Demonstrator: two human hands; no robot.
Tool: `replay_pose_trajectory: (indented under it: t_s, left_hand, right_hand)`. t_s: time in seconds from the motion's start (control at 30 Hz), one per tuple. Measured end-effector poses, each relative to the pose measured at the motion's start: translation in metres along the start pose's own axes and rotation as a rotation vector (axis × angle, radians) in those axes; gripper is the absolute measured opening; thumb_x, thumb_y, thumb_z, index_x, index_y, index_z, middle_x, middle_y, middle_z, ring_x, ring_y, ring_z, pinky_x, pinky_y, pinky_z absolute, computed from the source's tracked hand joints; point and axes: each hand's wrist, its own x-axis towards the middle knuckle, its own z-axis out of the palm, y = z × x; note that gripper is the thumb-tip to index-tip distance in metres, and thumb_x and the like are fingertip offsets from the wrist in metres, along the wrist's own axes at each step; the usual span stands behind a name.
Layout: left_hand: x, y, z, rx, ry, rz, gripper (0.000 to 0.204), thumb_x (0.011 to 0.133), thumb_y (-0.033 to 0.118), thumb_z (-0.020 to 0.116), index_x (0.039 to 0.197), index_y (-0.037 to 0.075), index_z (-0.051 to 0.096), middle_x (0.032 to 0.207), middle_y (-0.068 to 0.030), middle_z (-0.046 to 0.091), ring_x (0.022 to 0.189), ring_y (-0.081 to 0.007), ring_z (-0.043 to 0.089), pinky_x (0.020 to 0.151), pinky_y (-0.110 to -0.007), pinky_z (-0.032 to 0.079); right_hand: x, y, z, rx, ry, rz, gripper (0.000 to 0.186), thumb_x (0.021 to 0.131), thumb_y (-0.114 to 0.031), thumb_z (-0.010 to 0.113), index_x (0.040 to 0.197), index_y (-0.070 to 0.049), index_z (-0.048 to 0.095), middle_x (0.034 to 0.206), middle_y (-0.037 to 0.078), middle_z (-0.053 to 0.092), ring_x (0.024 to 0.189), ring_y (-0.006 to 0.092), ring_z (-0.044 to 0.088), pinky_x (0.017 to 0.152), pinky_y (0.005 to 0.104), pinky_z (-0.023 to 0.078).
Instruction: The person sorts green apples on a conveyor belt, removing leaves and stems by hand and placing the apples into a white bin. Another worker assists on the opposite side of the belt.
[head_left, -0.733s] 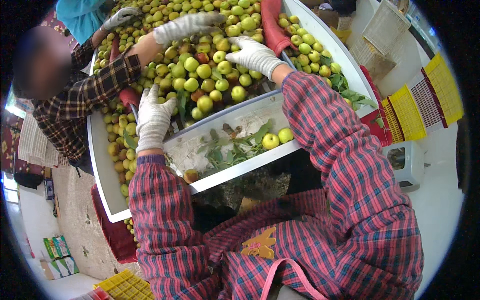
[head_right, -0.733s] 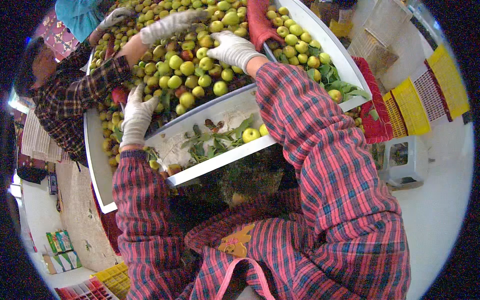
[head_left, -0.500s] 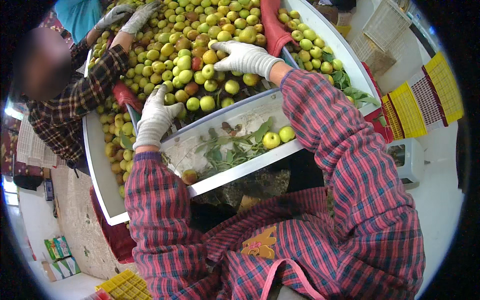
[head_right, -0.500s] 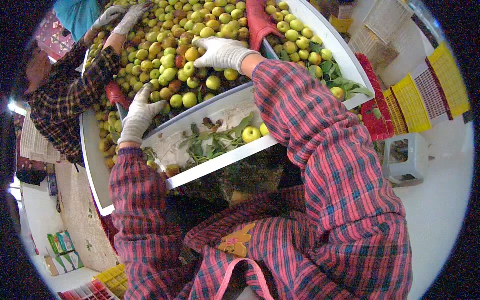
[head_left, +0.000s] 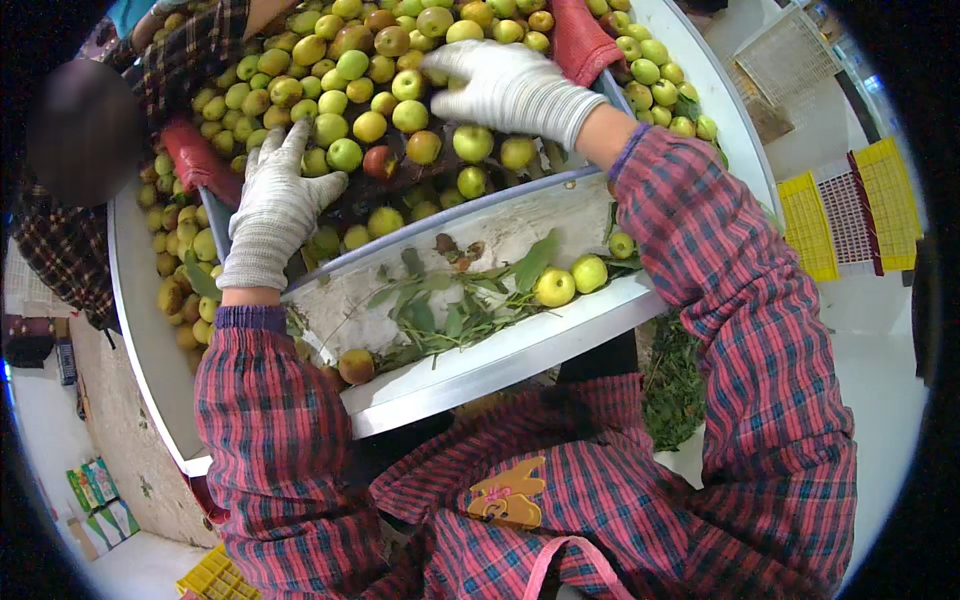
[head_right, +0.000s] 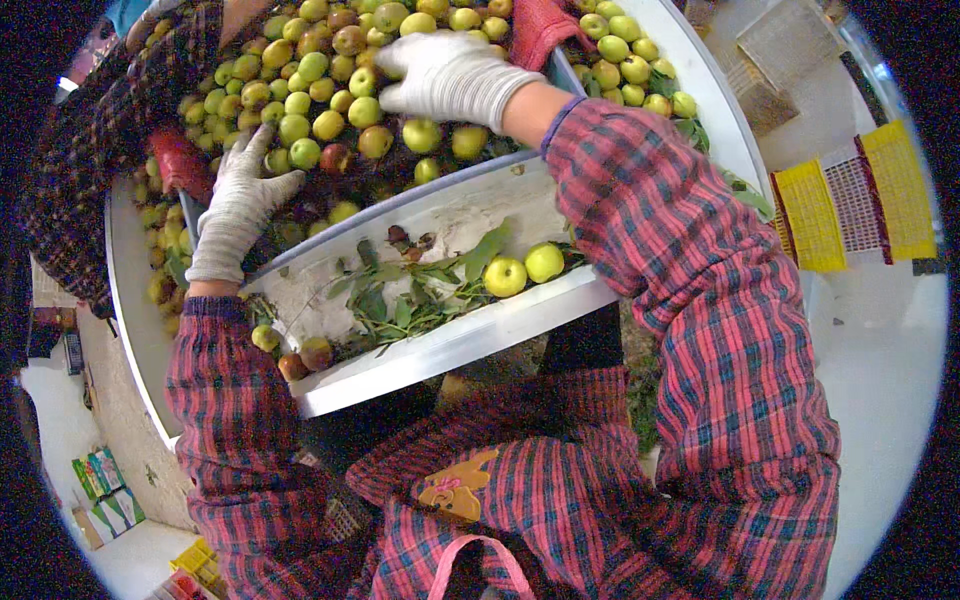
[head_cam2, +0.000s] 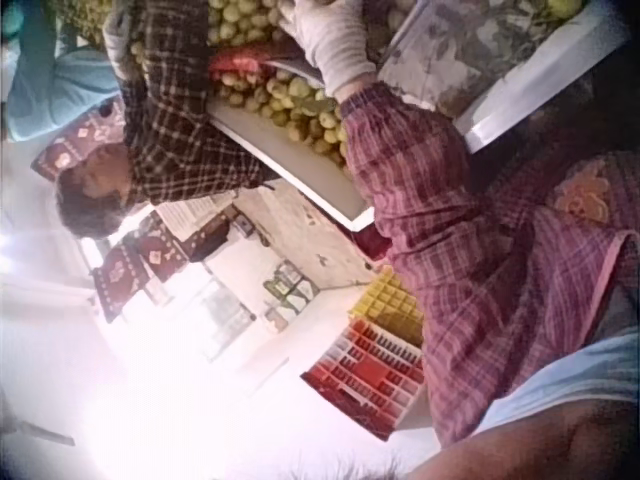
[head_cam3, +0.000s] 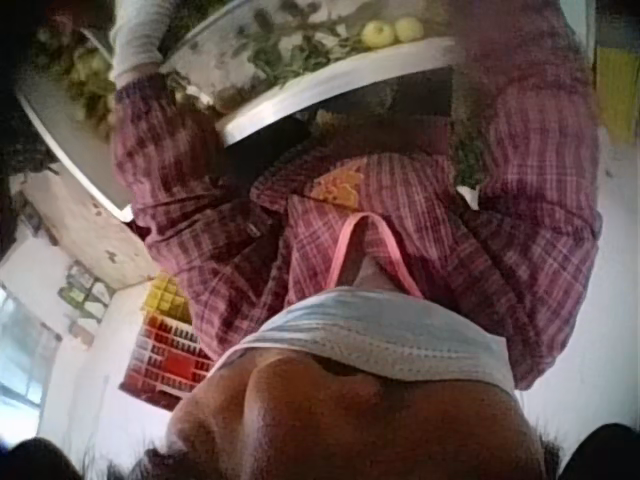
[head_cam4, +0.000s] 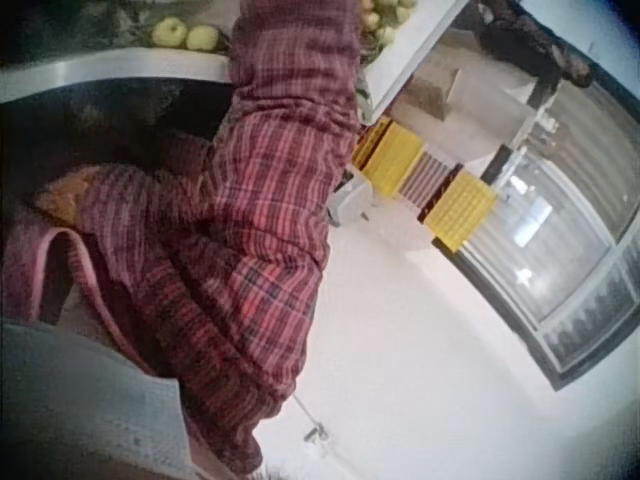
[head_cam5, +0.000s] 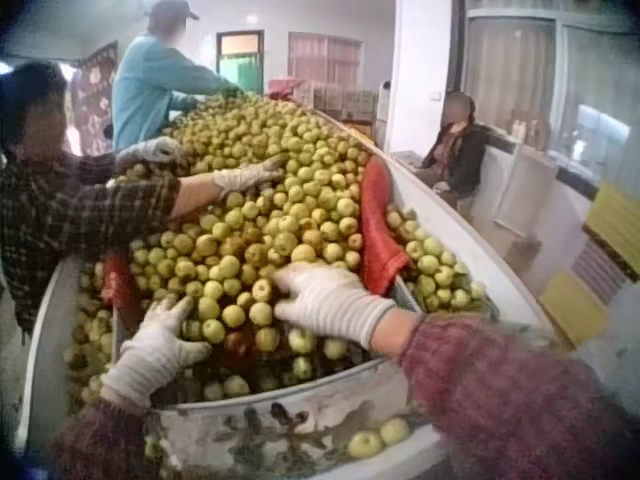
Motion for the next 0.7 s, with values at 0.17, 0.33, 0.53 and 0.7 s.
replay_pose_trajectory:
  t_s: [0.17, 0.33, 0.53, 0.7]
  left_hand:
    - [0.005, 0.004, 0.002, -0.135, -0.024, 0.118, 0.084, 0.068, 0.032, 0.075, 0.142, 0.014, 0.038, 0.147, -0.0193, 0.033, 0.131, -0.034, 0.037, 0.11, -0.037, 0.032]
    - [0.001, 0.029, -0.011, -0.16, -0.118, 0.278, 0.063, 0.075, 0.02, 0.07, 0.133, 0.008, 0.049, 0.135, -0.0156, 0.05, 0.125, -0.0288, 0.047, 0.104, -0.035, 0.038]
    - [0.005, 0.002, -0.018, -0.233, 0.186, 0.138, 0.063, 0.075, 0.024, 0.07, 0.131, 0.004, 0.05, 0.128, -0.0195, 0.054, 0.12, -0.0308, 0.051, 0.101, -0.035, 0.04]
    - [0.011, -0.009, 0.001, -0.097, 0.128, 0.057, 0.086, 0.067, 0.033, 0.073, 0.138, 0.001, 0.038, 0.139, -0.0261, 0.039, 0.13, -0.0379, 0.037, 0.11, -0.04, 0.029]
  right_hand:
    - [0.008, 0.002, 0.014, 0.11, 0.042, -0.159, 0.062, 0.082, -0.042, 0.06, 0.137, -0.017, 0.045, 0.134, 0.012, 0.051, 0.12, 0.0261, 0.052, 0.102, 0.0343, 0.041]
    - [0.007, 0.012, 0.021, 0.266, 0.21, -0.243, 0.045, 0.085, -0.037, 0.061, 0.123, -0.013, 0.059, 0.116, 0.011, 0.063, 0.106, 0.0224, 0.06, 0.095, 0.0319, 0.046]
    - [0.022, 0.044, 0.006, 0.01, 0.51, -0.083, 0.049, 0.086, -0.037, 0.055, 0.125, -0.007, 0.055, 0.123, 0.016, 0.058, 0.114, 0.0309, 0.055, 0.098, 0.0368, 0.043]
    - [0.017, 0.041, 0.024, 0.2, 0.284, -0.195, 0.064, 0.079, -0.04, 0.056, 0.135, -0.009, 0.046, 0.131, 0.018, 0.052, 0.119, 0.0307, 0.051, 0.101, 0.0372, 0.041]
